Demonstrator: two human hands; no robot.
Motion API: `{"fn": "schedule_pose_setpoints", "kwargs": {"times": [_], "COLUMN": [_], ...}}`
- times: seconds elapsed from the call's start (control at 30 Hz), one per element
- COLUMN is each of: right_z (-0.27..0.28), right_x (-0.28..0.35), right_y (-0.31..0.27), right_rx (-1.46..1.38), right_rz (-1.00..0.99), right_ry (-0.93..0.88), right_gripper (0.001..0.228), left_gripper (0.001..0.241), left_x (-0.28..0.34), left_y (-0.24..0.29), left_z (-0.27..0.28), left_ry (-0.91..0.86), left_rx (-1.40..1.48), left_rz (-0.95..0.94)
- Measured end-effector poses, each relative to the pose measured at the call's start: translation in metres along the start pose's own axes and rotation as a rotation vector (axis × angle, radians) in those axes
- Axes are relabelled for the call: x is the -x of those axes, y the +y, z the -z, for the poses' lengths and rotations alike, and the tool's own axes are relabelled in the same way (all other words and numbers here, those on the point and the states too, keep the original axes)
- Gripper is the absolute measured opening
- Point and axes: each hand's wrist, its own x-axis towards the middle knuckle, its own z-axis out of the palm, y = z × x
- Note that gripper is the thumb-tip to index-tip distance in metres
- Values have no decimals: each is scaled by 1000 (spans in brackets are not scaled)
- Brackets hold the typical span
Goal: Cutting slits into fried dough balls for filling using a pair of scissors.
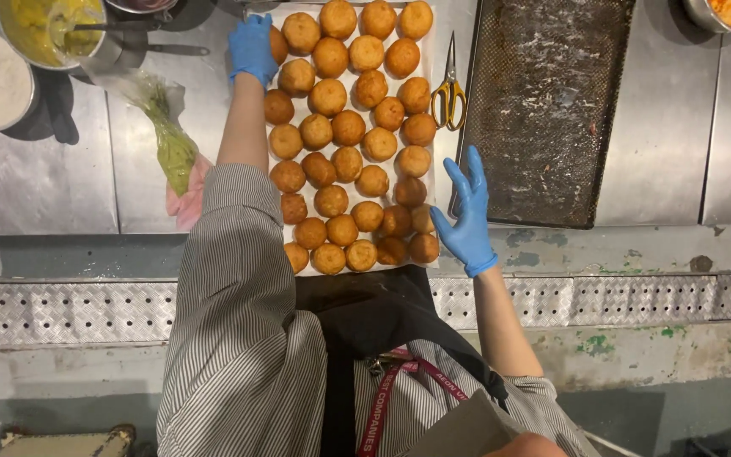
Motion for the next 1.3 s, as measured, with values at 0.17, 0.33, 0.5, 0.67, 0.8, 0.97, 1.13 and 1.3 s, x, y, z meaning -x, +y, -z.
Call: {"fn": "schedule_pose_setpoints", "kwargs": {"times": [0.17,0.33,0.5,0.67,0.8,0.97,1.13,1.3], "right_z": [-1,-11,-13,-13,-14,-24,-18,-15], "right_x": [-1,-25,-45,-39,-41,-41,-40,-25], "right_y": [-13,-47,-88,-101,-96,-78,-60,-30], "right_rx": [43,140,188,526,382,528,440,241], "right_rz": [-16,112,277,307,330,301,250,113], "right_ry": [-33,-52,-46,39,-75,18,-99,-52], "right_gripper": [78,55,54,52,49,42,28,63], "left_gripper": [73,66,61,55,54,52,58,64], "left_x": [66,170,216,230,233,235,214,89], "left_y": [64,182,217,219,222,229,214,97], "left_z": [109,231,280,291,286,265,238,135], "left_ry": [274,310,329,370,387,379,304,385], "left_rx": [591,933,976,955,912,870,704,631], "left_rz": [42,-246,-266,-274,-310,-353,-450,-81]}}
